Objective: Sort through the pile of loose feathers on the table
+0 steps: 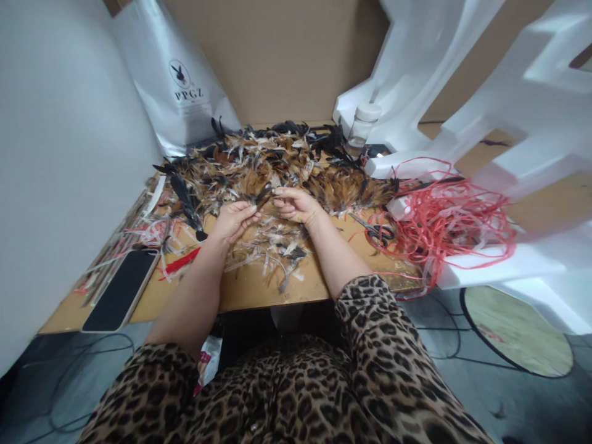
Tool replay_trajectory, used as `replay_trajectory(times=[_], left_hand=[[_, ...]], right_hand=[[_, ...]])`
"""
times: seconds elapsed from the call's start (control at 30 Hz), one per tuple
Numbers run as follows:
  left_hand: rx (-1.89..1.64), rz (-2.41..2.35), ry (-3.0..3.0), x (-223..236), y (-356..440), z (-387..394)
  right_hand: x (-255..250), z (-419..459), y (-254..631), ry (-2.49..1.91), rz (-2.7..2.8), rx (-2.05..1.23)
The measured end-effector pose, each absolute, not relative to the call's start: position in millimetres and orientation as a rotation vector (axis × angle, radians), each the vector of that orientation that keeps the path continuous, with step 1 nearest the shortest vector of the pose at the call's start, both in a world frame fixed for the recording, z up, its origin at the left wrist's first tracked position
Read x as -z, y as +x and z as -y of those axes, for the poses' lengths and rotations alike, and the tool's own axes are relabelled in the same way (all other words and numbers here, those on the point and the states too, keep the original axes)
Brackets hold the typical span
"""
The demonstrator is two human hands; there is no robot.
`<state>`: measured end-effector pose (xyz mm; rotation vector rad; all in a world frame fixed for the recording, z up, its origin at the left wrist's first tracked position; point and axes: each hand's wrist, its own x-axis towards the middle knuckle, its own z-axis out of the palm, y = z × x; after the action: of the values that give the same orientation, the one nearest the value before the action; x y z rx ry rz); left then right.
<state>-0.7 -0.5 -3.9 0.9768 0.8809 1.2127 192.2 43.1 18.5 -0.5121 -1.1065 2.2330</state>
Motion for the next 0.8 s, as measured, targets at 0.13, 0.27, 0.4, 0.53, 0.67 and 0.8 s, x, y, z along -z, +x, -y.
replay_trajectory(times=[0.13,0.27,0.4,0.53,0.67,0.8], left_hand=[[-1.273,-0.812,0.762,1.6,1.2,-0.6],[-1.309,-0.8,0.592,0.2,-1.7,-4.5],[-1.307,-0.792,0.553,1.4,-4.1,-6.5],[-1.313,-0.804,0.6,5.1,-0.4,-5.7],[-1.326,-0.796,0.681,9.1,3.8,-4.9],[-1.247,-0.807,0.735,8.0,2.6,-3.9]], right_hand=[[-14.5,-45.0,185.7,-0.613,0.978,-2.164],[-11.1,-41.1,176.1,-0.702,1.093,-2.031],[-10.9,-34.0,164.8,-0.751,1.273,-1.879],[-15.2,-26.4,153.3,-0.851,1.423,-1.55],[-18.7,-22.3,146.9,-0.948,1.552,-1.236],[-18.6,-24.6,149.1,-0.981,1.482,-1.228]])
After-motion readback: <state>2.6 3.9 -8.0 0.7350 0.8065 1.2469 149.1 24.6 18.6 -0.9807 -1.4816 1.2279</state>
